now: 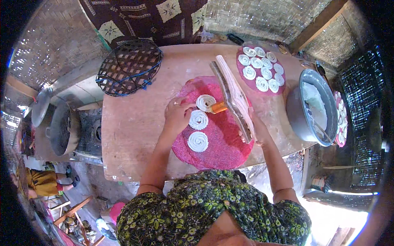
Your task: The person scoops white dough from a metal bowl and fills a clear plastic piping bag. They then pipe the dough into spiral shapes onto a pink circular mat. The person repeats this process to create multiple decorative rolls, arranging them in rows on the mat.
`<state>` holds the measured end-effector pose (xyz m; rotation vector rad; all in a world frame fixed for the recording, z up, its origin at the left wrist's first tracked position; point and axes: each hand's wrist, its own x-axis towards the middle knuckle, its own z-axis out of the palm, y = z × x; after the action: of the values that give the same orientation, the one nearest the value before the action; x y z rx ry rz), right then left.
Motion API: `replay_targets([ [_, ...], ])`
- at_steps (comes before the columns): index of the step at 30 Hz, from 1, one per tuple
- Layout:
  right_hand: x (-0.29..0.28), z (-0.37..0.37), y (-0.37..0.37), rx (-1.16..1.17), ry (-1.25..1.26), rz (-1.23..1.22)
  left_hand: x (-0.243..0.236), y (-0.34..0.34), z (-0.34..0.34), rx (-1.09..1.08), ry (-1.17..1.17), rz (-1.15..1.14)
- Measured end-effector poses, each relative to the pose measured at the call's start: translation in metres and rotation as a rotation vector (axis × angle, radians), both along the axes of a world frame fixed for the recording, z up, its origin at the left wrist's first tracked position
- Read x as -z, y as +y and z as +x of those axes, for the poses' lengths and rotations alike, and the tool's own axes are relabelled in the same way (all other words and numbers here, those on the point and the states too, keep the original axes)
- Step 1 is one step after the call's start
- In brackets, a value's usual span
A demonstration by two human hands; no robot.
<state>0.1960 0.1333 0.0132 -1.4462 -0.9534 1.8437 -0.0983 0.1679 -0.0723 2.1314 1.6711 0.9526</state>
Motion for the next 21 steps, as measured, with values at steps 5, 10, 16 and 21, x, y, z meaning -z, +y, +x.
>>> replay_targets([
  [5, 0.025, 0.004, 0.005, 0.048, 0.052, -0.044, -0.009, -0.008, 0.022, 0.047, 0.213, -0.008],
  [10, 0.036, 0.002, 0.009, 0.045, 0.003, -0.028, -0.008, -0.007, 0.031, 0.094, 0.244, 0.002],
  [16, 0.025, -0.015, 0.007, 0.045, -0.23, 0.118, -0.006, -0.006, 0.031, 0.087, 0.291, 0.009],
  [21, 0.04, -0.019, 0.003, -0.018, -0.486, 0.253, -0.008, -0.006, 0.033, 0.084, 0.336, -0.013],
])
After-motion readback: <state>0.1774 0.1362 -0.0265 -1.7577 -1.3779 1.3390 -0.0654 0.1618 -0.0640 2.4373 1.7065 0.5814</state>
